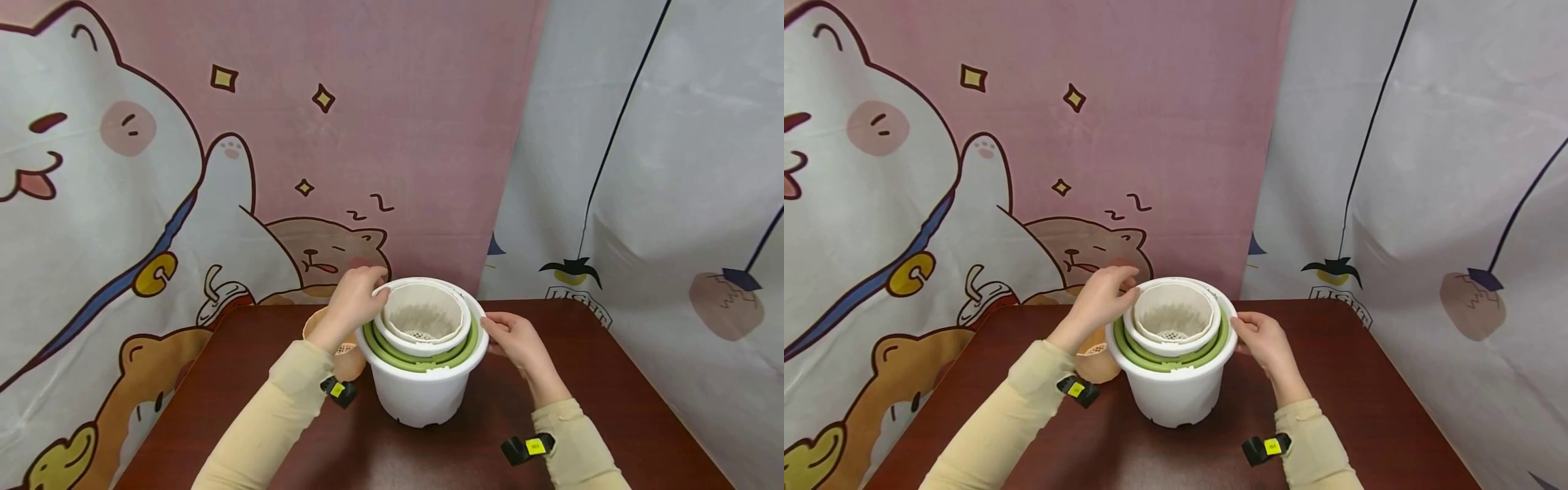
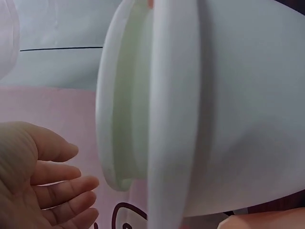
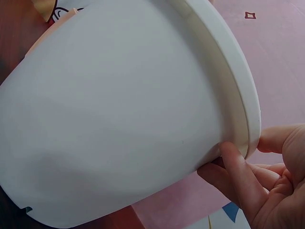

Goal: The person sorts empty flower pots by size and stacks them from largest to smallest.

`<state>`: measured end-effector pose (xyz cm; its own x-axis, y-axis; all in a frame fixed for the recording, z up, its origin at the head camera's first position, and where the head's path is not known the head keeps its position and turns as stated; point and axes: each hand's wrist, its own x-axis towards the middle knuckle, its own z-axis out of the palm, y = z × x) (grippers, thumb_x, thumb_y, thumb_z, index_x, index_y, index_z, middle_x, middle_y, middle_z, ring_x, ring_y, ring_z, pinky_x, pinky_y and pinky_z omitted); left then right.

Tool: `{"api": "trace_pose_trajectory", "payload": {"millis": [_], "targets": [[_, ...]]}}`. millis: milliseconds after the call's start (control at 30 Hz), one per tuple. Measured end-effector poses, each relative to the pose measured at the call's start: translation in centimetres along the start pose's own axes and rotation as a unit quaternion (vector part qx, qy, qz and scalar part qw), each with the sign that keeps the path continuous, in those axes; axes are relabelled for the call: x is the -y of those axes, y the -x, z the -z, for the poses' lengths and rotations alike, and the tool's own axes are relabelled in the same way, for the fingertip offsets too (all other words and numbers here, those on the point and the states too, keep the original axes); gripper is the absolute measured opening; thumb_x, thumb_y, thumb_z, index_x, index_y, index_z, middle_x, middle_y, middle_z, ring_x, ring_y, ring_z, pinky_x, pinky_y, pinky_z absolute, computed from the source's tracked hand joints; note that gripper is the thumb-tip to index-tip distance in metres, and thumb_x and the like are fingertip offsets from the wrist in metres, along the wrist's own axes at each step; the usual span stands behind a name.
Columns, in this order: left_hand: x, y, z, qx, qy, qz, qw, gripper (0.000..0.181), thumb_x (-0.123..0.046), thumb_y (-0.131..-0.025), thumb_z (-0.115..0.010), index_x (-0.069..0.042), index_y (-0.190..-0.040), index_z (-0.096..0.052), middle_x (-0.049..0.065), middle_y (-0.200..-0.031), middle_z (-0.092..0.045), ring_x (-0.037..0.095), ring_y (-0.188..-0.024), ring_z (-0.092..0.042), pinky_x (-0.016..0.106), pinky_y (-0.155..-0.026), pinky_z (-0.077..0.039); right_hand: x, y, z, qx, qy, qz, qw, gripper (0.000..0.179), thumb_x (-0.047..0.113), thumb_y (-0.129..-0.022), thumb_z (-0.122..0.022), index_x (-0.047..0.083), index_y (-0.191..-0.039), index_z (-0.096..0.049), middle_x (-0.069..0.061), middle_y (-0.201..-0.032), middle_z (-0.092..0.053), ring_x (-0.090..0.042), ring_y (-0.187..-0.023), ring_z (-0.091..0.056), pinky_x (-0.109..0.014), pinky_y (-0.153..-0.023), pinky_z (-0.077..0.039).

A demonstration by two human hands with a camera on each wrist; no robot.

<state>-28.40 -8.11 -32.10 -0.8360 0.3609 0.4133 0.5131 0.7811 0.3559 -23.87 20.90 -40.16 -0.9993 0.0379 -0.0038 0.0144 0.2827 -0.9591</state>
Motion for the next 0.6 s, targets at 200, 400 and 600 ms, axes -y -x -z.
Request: {"api": "trace_pose_trajectory", "payload": {"millis": [200,400,600], "targets": [[0.9,0.6,-0.2,-0.018,-0.012,0.001,0.9998,0.041,-0.018,-0.092,-0.066,0.003,-0.126,-0.062,0.014,-0.104,-0.07,0.033,-0.105,-0.061,0.045,-0.098,-0.044,0.0,0.0,0.0,0.001,0.001,0.0,1.0,0.049,0.021,-0.101,-0.059,-0.013,-0.134,-0.05,-0.029,-0.123,-0.061,-0.016,-0.085,-0.067,-0.038,-0.078,-0.058],[1.9,1.2,-0.1,-0.026,-0.004,0.021,0.9994,0.044,-0.019,-0.093,-0.067,0.004,-0.13,-0.059,0.016,-0.107,-0.069,0.034,-0.106,-0.06,0.046,-0.098,-0.044,0.0,0.0,0.1,-0.001,0.002,0.001,1.0,0.048,0.021,-0.101,-0.058,-0.013,-0.133,-0.05,-0.029,-0.122,-0.061,-0.016,-0.085,-0.067,-0.04,-0.08,-0.058],[3.1,1.8,-0.1,-0.036,0.005,0.042,0.9985,0.045,-0.021,-0.093,-0.066,0.003,-0.13,-0.059,0.016,-0.108,-0.069,0.035,-0.108,-0.059,0.047,-0.097,-0.045,-0.1,-0.1,0.2,-0.001,0.009,0.004,1.0,0.047,0.021,-0.101,-0.058,-0.012,-0.133,-0.051,-0.029,-0.122,-0.061,-0.017,-0.085,-0.068,-0.04,-0.081,-0.057]]}}
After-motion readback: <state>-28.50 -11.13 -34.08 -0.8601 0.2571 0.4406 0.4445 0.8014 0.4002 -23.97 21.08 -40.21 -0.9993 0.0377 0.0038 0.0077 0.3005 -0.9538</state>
